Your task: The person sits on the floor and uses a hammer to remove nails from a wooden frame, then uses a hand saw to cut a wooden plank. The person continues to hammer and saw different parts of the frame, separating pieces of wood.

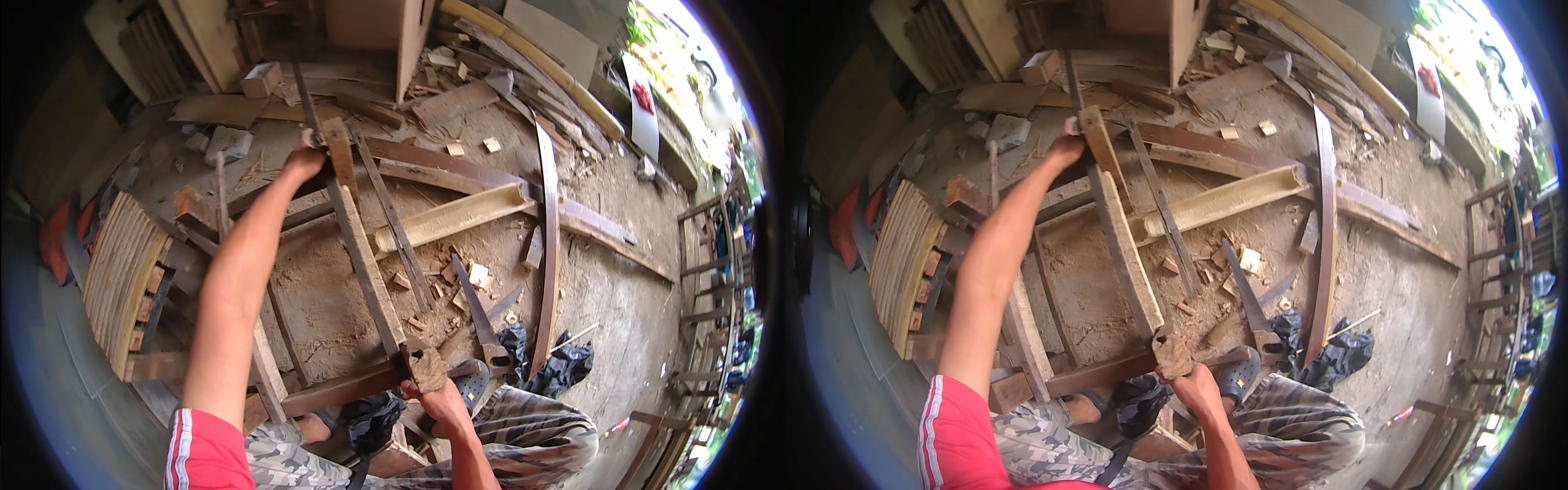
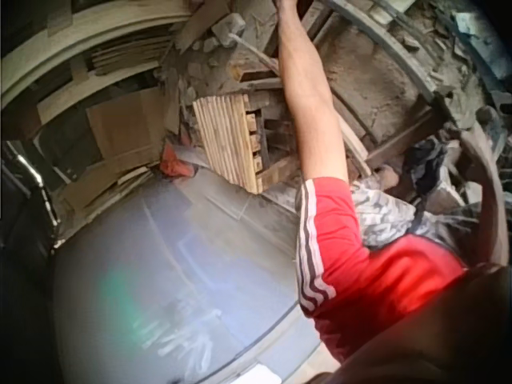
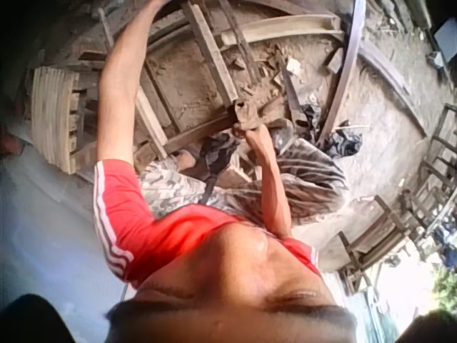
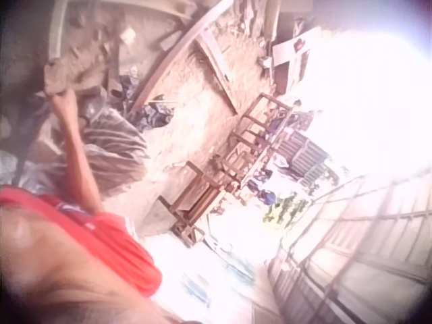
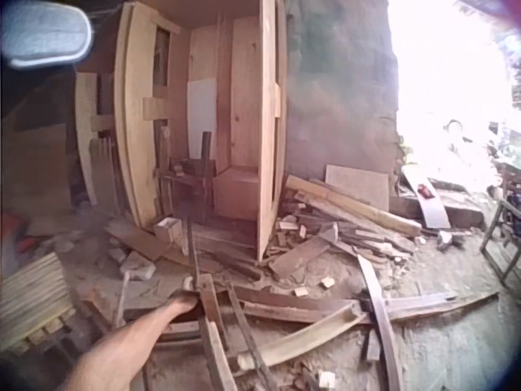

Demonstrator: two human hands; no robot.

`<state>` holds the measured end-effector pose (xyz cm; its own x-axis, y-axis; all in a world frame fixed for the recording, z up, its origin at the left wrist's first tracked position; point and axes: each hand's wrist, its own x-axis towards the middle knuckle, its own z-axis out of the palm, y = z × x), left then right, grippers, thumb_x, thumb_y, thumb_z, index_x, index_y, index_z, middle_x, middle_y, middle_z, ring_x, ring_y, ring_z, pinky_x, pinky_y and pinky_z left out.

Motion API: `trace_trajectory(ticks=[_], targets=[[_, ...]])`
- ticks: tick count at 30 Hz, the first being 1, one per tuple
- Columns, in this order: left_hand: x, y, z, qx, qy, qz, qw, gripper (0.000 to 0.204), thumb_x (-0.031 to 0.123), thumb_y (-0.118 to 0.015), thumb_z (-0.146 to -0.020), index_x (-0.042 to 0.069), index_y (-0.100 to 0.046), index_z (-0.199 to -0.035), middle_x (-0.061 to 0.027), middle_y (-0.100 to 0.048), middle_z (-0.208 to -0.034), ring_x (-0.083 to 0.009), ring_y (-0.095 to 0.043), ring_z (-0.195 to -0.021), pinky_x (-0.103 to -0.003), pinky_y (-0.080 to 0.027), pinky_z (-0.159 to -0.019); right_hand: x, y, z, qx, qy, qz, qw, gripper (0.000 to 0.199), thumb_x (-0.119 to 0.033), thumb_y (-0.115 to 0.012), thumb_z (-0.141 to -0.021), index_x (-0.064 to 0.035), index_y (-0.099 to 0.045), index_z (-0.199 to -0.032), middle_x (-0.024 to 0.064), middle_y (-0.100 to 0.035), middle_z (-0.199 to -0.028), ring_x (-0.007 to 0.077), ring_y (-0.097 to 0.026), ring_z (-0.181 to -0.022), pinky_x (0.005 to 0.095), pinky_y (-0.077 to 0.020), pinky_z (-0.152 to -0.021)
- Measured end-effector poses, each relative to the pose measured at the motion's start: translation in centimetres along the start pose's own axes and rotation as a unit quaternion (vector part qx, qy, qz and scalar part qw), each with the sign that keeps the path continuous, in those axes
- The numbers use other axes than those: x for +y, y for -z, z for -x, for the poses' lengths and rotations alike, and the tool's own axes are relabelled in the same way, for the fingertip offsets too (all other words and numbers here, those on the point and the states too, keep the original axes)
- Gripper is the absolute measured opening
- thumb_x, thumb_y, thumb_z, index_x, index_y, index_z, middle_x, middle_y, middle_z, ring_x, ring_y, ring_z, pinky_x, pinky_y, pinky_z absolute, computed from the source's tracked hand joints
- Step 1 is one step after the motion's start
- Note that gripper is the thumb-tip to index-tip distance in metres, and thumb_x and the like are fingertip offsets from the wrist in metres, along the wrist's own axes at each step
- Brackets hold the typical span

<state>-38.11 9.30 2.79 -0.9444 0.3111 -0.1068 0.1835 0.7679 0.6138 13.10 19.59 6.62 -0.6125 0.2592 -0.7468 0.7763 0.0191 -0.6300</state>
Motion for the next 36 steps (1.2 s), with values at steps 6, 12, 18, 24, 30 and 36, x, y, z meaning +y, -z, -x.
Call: trace_trajectory(ticks=[6, 12, 18, 24, 30, 36], targets=[[-0.3, 3.2, -4.2, -0.270, 0.180, 0.079, 0.943, 0.060, 0.057, -0.054, -0.085, 0.015, -0.061, -0.127, -0.0084, -0.058, -0.133, -0.0264, -0.054, -0.115, -0.054, -0.036, -0.098, 0.5, 0.6, -1.0, -0.022, -0.027, 0.018, 0.999, 0.049, -0.040, -0.074, -0.081, 0.0039, -0.069, -0.100, 0.0177, -0.070, -0.091, 0.0260, -0.065, -0.087, 0.0373, -0.0496, -0.082], [-5.2, 3.0, -9.5, -0.313, 0.244, 0.119, 0.910, 0.062, 0.056, -0.054, -0.083, 0.015, -0.063, -0.128, -0.0130, -0.052, -0.144, -0.0335, -0.042, -0.135, -0.063, -0.024, -0.109, -0.3, 1.5, -1.0, -0.061, -0.048, 0.006, 0.997, 0.057, -0.042, -0.073, -0.077, 0.0031, -0.069, -0.111, 0.0258, -0.071, -0.102, 0.0364, -0.069, -0.102, 0.0405, -0.0504, -0.089], [-5.6, 3.1, -10.1, -0.312, 0.242, 0.130, 0.910, 0.060, 0.055, -0.057, -0.082, 0.013, -0.065, -0.124, -0.0117, -0.057, -0.138, -0.0311, -0.049, -0.128, -0.062, -0.028, -0.105, 0.0, 1.5, -1.2, -0.059, -0.043, 0.003, 0.997, 0.049, -0.035, -0.071, -0.076, 0.0027, -0.070, -0.108, 0.0257, -0.071, -0.100, 0.0358, -0.069, -0.101, 0.0406, -0.0507, -0.088], [-6.1, -0.2, -4.9, -0.115, 0.001, 0.193, 0.974, 0.031, 0.026, -0.064, -0.091, 0.005, -0.069, -0.114, -0.0100, -0.067, -0.119, -0.0234, -0.059, -0.110, -0.042, -0.041, -0.101, -1.7, 2.2, -0.6, -0.056, -0.060, 0.009, 0.997, 0.046, -0.032, -0.072, -0.074, 0.0036, -0.072, -0.104, 0.0236, -0.072, -0.096, 0.0329, -0.070, -0.096, 0.0395, -0.0513, -0.086], [-3.9, -1.7, -3.8, -0.100, 0.044, 0.330, 0.938, 0.028, 0.016, -0.067, -0.091, 0.004, -0.068, -0.116, -0.0115, -0.068, -0.116, -0.0225, -0.063, -0.105, -0.035, -0.048, -0.091, -0.3, 1.3, -1.1, -0.044, -0.036, 0.008, 0.998, 0.042, -0.029, -0.074, -0.073, 0.0037, -0.073, -0.100, 0.0205, -0.073, -0.091, 0.0286, -0.071, -0.089, 0.0376, -0.0513, -0.084], [-3.7, -2.2, -4.7, -0.133, 0.055, 0.352, 0.925, 0.022, 0.014, -0.067, -0.090, 0.004, -0.069, -0.110, -0.0083, -0.070, -0.106, -0.0213, -0.066, -0.094, -0.036, -0.053, -0.077, 1.2, 0.6, -1.4, -0.050, -0.031, -0.068, 0.996, 0.036, -0.029, -0.075, -0.079, 0.0024, -0.072, -0.096, 0.0090, -0.071, -0.085, 0.0168, -0.063, -0.080, 0.0313, -0.0485, -0.077]])
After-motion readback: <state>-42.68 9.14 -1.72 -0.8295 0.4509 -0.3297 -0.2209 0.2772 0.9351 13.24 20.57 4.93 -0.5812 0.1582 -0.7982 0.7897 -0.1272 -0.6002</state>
